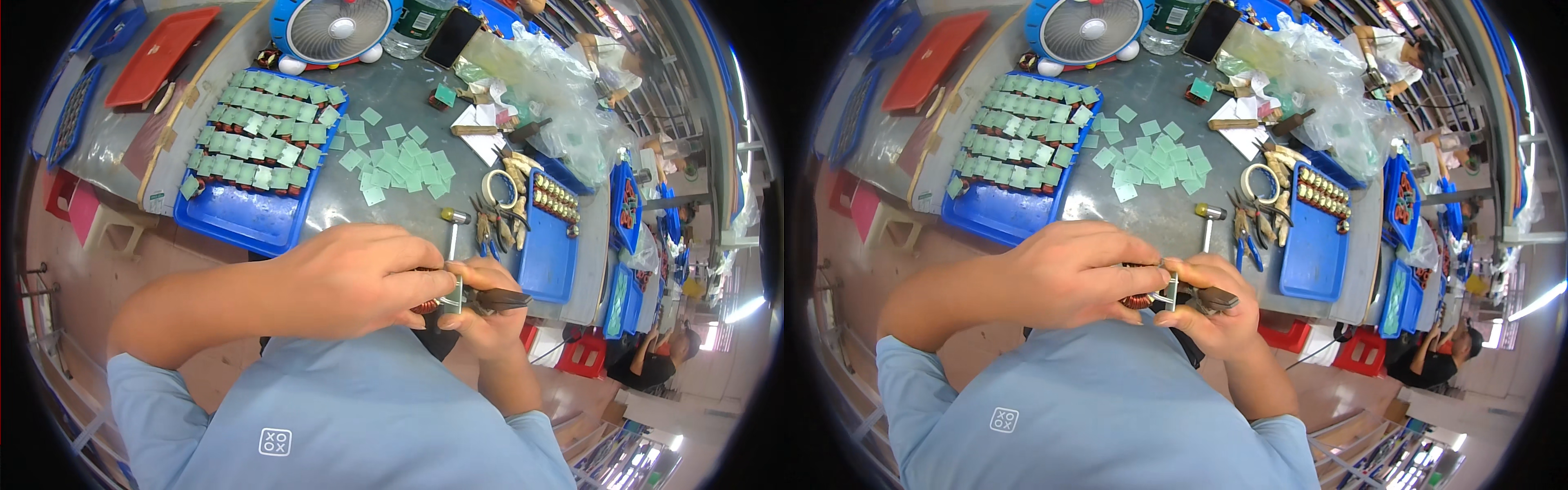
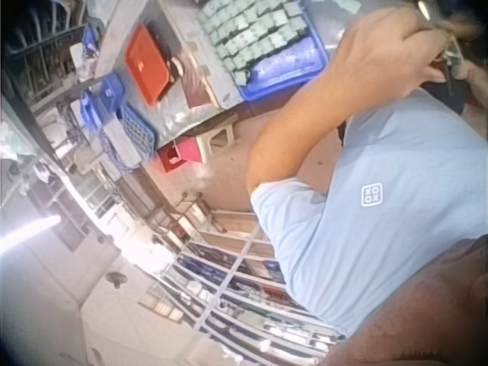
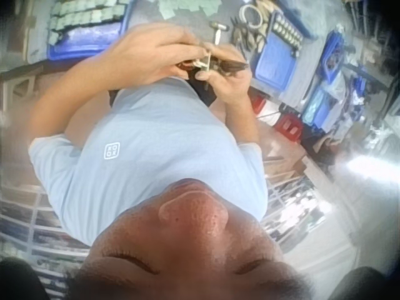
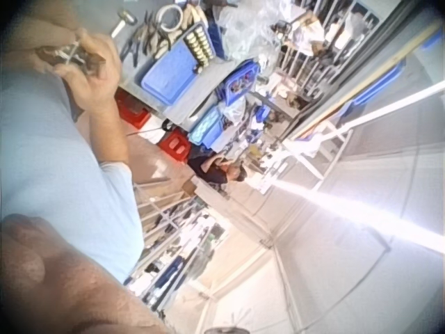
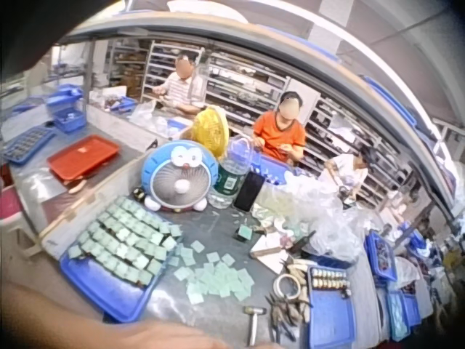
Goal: Assembling a small electrical transformer core by attaching metal plates and wire components using pliers and a hammer.
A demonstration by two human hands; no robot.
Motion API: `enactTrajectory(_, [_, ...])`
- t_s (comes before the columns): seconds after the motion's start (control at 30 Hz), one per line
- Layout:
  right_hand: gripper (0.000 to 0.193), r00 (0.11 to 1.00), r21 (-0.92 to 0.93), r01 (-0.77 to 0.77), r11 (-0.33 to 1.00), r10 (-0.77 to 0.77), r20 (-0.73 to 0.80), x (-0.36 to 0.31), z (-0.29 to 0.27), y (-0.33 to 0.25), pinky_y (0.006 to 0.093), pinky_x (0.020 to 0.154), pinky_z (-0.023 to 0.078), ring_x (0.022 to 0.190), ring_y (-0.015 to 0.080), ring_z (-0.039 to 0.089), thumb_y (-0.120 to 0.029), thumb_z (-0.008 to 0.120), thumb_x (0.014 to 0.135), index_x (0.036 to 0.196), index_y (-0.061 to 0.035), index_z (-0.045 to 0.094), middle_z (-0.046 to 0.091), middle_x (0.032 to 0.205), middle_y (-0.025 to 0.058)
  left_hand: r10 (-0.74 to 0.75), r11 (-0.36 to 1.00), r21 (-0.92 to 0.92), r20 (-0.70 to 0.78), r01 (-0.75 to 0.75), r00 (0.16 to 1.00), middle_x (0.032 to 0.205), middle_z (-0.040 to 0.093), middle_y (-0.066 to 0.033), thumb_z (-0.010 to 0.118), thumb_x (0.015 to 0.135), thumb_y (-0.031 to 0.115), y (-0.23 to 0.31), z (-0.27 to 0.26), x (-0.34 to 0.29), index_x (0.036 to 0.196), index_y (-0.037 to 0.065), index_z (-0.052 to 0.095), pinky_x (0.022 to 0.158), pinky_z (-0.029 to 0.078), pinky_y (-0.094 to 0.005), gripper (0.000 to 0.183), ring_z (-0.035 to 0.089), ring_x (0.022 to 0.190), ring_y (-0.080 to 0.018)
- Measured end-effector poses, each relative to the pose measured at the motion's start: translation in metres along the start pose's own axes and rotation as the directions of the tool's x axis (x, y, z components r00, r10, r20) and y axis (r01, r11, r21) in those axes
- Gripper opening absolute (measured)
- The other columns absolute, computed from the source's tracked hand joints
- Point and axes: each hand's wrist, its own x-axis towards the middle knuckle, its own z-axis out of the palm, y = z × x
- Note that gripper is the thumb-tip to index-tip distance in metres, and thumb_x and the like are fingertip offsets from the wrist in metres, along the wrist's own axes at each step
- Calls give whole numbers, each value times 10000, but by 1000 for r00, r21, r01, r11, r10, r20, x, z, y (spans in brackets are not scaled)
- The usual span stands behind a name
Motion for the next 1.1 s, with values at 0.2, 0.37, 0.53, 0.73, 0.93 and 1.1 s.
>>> enactTrajectory(0.2, [592,994,-114,105,988,-107,-6,7,7,-7,319,701,509,833,221,648,-141,904,720,1214,50,639,690,1045,148,17,1000,15,-6,-17,1000,1036,674,-123,873,629,166,-1,-4,-1,1091,48,688,676,543,-349,512,674,799,-266])
enactTrajectory(0.37, [593,991,-245,133,960,-133,19,15,10,-13,316,677,508,815,224,647,-129,903,706,1210,51,647,688,1020,147,59,996,69,-13,-58,998,1041,678,-140,869,641,173,-6,-4,-5,1098,44,691,680,553,-352,507,683,806,-268])
enactTrajectory(0.53, [575,996,-243,79,967,-67,55,20,10,-9,313,671,515,810,207,647,-143,895,723,1212,37,652,684,976,126,60,982,178,-17,-56,998,1092,683,-151,863,670,163,-11,-3,-9,1123,44,692,741,575,-367,499,701,883,-287])
enactTrajectory(0.73, [580,989,6,-91,996,91,-112,21,25,0,304,736,533,866,186,650,-179,900,737,1242,-34,654,677,1065,103,-149,986,-75,-27,146,988,1240,668,-161,854,734,125,-26,-1,-14,1153,52,673,872,562,-373,462,678,1083,-305])
enactTrajectory(0.93, [578,991,-51,-60,997,54,-121,25,35,-2,316,784,547,945,219,672,-166,888,748,1258,-43,644,673,1116,116,-316,830,-517,-128,209,940,1376,580,-195,769,811,-47,-40,24,-39,1286,37,567,1010,513,-392,523,617,1207,-267])
enactTrajectory(1.1, [581,990,-59,-30,998,22,-138,19,35,3,338,795,552,932,261,678,-144,890,725,1238,-21,648,675,1107,140,-370,725,-660,-130,199,920,1373,553,-173,755,865,36,-29,27,-32,1393,34,474,998,508,-375,598,603,1186,-232])
